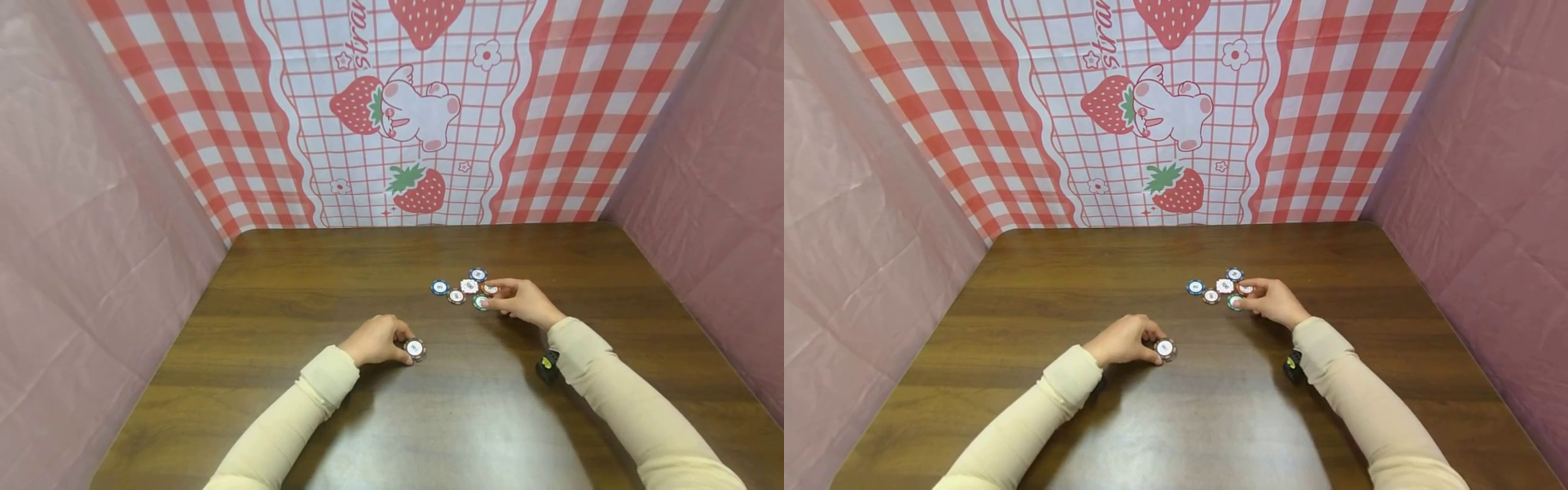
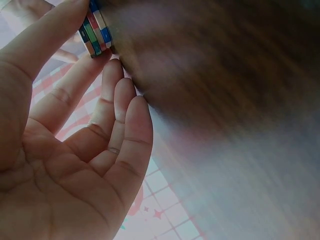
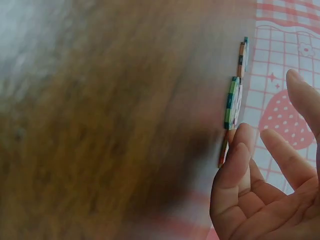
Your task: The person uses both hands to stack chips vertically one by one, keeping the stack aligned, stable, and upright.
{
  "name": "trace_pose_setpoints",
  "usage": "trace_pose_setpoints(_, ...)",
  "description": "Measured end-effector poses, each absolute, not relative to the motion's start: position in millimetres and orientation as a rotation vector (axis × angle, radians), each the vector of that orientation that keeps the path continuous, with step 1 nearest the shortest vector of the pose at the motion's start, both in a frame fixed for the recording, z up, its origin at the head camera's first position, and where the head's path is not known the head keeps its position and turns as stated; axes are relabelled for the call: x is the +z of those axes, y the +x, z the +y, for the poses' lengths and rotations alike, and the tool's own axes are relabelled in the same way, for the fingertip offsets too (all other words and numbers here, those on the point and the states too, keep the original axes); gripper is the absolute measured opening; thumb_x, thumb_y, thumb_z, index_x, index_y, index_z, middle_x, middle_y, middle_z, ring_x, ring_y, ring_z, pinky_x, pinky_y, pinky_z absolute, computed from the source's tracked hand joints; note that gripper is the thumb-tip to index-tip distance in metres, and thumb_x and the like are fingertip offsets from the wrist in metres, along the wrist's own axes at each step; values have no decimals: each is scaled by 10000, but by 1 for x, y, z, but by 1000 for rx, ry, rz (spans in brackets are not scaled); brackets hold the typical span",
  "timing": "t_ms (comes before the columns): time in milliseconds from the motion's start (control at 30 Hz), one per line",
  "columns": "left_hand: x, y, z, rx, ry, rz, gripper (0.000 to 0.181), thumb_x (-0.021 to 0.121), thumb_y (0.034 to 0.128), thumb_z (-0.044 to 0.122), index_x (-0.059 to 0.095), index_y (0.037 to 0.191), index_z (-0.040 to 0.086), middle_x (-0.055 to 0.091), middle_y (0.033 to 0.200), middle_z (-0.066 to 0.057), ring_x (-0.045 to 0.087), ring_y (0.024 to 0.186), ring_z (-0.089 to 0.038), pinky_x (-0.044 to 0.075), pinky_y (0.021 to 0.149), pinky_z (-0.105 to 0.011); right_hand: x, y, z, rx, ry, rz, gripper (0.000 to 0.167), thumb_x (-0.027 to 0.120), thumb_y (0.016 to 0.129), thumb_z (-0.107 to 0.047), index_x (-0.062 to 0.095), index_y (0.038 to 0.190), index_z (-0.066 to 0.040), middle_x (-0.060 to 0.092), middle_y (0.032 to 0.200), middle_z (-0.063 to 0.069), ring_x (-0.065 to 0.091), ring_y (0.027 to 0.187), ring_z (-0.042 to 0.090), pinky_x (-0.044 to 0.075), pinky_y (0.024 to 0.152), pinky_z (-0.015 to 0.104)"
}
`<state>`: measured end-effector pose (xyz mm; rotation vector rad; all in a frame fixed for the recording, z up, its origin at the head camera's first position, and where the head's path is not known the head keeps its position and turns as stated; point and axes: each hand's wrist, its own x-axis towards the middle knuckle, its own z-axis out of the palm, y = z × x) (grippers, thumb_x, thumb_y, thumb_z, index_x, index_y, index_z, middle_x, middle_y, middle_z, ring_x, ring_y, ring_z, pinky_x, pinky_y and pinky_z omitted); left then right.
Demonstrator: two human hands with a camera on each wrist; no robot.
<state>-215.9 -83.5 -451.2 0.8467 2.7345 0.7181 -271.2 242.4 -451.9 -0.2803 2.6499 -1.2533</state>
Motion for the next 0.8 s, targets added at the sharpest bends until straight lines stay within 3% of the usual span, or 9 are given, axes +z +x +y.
trace_pose_setpoints(267, -452, -216, -84, 726, 849, 2733, 335, 889, 673, 260, 756, 958, 144, 678, 828, 23, 582, 794, -105, 471, 752, -273, -456, -277, 240, -1201, -353, 2661, 515, 760, 848, -202, 606, 1296, -1, 616, 745, 30, 529, 614, 89, 456, 553, 229)
trace_pose_setpoints(567, -453, -216, -83, 705, 843, 2738, 340, 888, 675, 271, 756, 965, 153, 671, 827, 41, 564, 786, -77, 463, 748, -240, -459, -285, 239, -1132, -361, 2660, 501, 781, 825, -183, 632, 1274, -18, 600, 789, 52, 515, 640, 105, 462, 577, 241)
trace_pose_setpoints(800, -453, -216, -83, 707, 836, 2735, 330, 888, 676, 261, 757, 960, 154, 675, 819, 36, 569, 789, -88, 462, 751, -256, -459, -286, 234, -1028, -387, 2730, 505, 817, 771, -171, 668, 1228, -16, 484, 698, -10, 424, 646, 114, 354, 595, 250)
